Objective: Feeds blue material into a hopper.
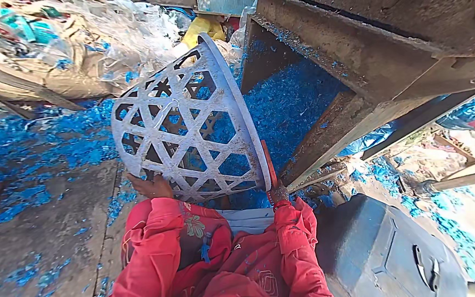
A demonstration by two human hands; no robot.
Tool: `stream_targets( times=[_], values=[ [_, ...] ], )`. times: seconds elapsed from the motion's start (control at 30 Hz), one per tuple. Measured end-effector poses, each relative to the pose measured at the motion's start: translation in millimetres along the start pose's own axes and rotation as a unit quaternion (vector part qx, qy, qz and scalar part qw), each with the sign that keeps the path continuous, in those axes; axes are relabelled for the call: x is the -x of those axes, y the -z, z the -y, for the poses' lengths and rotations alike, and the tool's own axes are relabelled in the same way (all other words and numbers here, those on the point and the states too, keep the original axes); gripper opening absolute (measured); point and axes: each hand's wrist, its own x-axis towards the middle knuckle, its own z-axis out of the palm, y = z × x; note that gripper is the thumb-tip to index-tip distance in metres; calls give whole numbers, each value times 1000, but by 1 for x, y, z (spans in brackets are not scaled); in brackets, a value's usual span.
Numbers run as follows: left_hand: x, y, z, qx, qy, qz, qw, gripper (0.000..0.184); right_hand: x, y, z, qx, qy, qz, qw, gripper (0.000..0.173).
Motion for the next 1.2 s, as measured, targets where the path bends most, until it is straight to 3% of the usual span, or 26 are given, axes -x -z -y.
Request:
stream_targets(
  times=[0.33,0.5,0.7,0.97,1.03,1.1,1.13,1.2],
  values=[
    [-1,1,0,-1,-3,3,1000,81,-3,2,3,10,-23,6,1000,51],
    [-2,-1,3,1,0,1,1000,82,-33,-28,-24,-14,22,-68,997,55],
    [-1,1,1,11,-6,7,1000,83,-6,-2,-5,8,-2,-5,1000,52],
    [-1,2,1,-1,-4,3,1000,83,-8,-7,-5,4,-14,-14,1000,50],
    [-1,3,1,12,-8,12,1000,83,-1,5,2,11,-29,48,998,52],
    [1,4,4,42,-13,14,999,84,-10,-9,-10,-1,-1,-8,1000,51],
    [5,6,5,62,-22,20,998,84,-10,-13,-13,-7,2,-21,1000,51],
    [23,17,-4,117,-81,54,988,84,1,1,-1,8,-23,37,999,55]
  ],
)
